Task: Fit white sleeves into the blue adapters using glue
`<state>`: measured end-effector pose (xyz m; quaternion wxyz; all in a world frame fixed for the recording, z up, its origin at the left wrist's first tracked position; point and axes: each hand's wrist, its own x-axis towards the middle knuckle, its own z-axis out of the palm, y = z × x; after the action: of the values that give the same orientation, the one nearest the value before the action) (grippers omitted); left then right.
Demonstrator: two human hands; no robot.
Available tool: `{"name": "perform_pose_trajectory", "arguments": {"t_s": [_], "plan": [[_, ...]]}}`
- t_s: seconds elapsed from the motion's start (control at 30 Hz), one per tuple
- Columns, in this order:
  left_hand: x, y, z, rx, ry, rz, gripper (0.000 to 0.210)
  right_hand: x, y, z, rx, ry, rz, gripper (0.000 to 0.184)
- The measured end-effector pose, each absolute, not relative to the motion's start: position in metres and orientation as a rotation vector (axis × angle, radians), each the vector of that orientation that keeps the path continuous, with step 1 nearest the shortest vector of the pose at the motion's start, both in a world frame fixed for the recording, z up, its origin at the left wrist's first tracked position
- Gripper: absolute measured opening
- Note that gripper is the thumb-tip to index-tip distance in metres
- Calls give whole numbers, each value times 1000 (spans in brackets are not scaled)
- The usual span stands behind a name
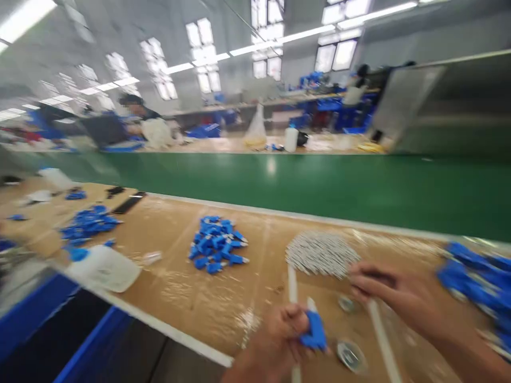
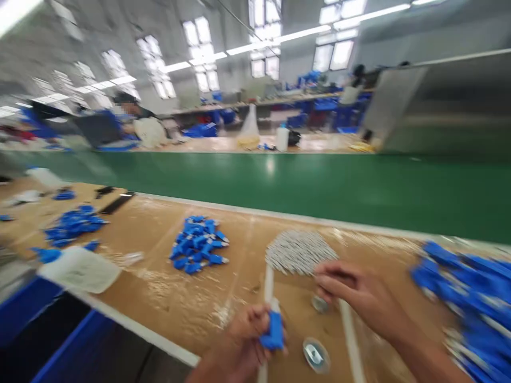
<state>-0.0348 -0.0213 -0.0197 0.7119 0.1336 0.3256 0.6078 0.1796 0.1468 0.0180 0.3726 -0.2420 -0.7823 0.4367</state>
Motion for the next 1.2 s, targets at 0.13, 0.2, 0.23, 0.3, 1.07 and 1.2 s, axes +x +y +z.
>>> {"name": "perform_pose_trajectory", "arguments": {"t_s": [0.13,0.2,0.23,0.3,1.07,1.2], "plan": [[-18,-8,-7,416,757,1275,35,183,108,23,-756,-1586,1656,17],[-21,1,3,546,783,1261,33,181,92,22,-780,-1453,1740,19],[-22,4,6,586,780,1251,32,181,85,21,-804,-1420,1767,19],[-20,7,9,630,778,1245,31,184,75,20,-854,-1392,1806,18],[-16,12,8,843,943,1215,41,175,65,32,-986,-1534,1772,21],[-15,12,12,869,929,1207,37,174,64,32,-1011,-1551,1734,22]]}}
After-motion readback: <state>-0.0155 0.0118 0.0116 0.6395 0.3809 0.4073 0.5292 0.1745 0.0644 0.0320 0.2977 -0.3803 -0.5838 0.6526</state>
